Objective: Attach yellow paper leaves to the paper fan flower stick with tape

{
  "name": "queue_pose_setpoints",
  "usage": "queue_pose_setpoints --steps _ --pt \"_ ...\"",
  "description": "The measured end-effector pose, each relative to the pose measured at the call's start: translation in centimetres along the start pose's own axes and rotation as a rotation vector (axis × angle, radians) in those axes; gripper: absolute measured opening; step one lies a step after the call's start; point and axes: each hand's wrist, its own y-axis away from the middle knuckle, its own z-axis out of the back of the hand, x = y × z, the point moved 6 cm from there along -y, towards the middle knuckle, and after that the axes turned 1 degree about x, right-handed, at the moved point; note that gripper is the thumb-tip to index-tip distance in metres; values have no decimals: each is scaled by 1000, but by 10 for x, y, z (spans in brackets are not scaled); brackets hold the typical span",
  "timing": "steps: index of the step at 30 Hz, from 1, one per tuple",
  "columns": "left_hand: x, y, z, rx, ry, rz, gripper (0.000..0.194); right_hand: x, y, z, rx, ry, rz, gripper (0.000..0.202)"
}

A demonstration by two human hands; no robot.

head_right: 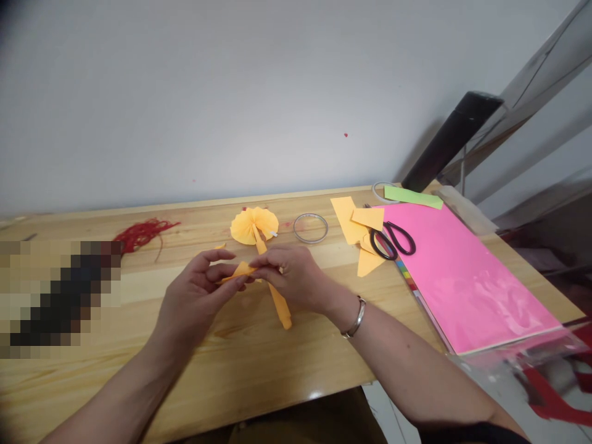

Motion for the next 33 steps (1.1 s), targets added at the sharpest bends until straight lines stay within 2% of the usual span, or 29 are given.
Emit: queue_pose_setpoints --steps 4,9,14,27,33 --pt "-2 1 2 -58 -69 -25 33 -1 1 0 -17 52 32 8" --pt "-7 3 8 -141 -293 -67 16 0 1 2 -48 90 65 6" --pt "-10 6 11 -200 -449 -111 15 1 1 3 -58 126 79 6" --pt "-16 10 8 -180 -741 -411 13 5 2 4 -69 175 123 6" --pt "-20 11 6 -177 -773 -466 9 4 2 3 -64 180 127 7"
